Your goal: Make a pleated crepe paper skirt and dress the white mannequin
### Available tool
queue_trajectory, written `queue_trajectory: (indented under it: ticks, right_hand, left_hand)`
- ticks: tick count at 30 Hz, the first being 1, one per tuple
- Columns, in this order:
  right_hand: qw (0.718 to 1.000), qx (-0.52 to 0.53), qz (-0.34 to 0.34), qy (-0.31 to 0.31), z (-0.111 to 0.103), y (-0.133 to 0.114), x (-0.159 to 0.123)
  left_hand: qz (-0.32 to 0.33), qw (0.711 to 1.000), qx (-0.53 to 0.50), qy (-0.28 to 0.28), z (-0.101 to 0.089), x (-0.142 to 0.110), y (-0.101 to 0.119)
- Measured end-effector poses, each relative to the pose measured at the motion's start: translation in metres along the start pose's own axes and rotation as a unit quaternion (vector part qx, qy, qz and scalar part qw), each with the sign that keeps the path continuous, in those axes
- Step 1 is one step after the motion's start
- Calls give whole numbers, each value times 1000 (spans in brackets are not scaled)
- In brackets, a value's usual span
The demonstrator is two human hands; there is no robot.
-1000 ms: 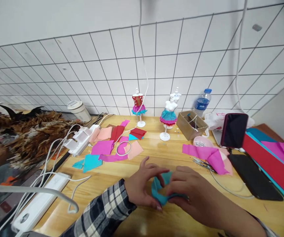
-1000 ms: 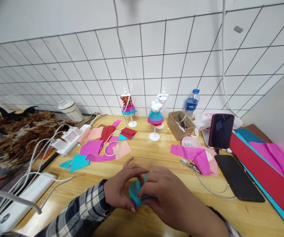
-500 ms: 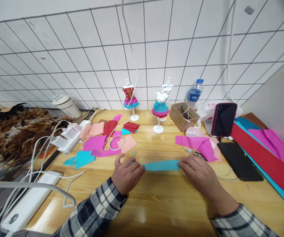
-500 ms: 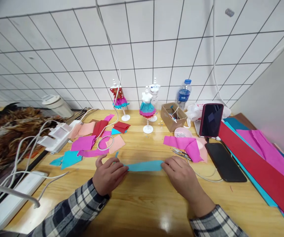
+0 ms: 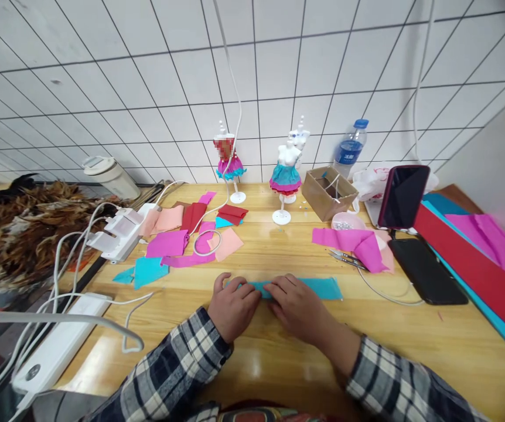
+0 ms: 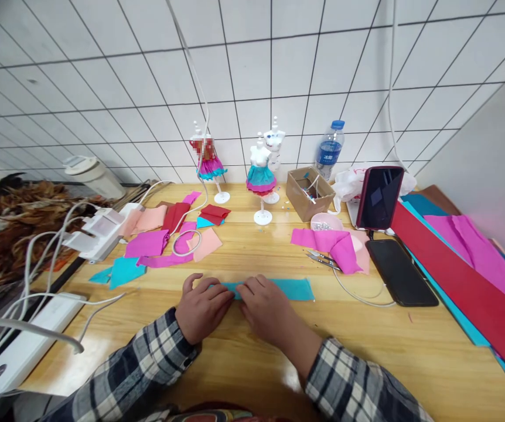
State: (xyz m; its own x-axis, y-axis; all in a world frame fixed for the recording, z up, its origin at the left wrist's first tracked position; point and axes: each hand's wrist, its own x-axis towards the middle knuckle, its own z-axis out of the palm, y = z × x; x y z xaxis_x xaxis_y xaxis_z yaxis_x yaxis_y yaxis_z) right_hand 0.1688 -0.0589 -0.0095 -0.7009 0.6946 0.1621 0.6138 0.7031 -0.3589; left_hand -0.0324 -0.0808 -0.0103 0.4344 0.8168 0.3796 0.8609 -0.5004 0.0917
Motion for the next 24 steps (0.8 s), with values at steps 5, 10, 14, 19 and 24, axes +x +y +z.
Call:
queue_trajectory:
  ticks: [5, 10, 14, 19, 24]
  right_hand:
    - [999, -18, 7, -37, 6, 19, 4]
    - [997, -39, 57, -31, -12, 1, 6]
    - [998, -1, 46, -34, -8, -15, 20]
    - [995, 21, 71, -69, 5, -7, 32]
    - [993, 22, 89, -79, -2, -4, 36]
  left_hand:
    - [-28, 998, -47, -10, -3, -9, -15]
    - [-43, 997, -63, -2, -8, -11, -22]
    - [-55, 996, -72, -7, -9, -10, -22]
    - [-105, 988, -110, -33, -8, -12, -29]
    - [-179, 972, -144, -48, -7, -17, -41]
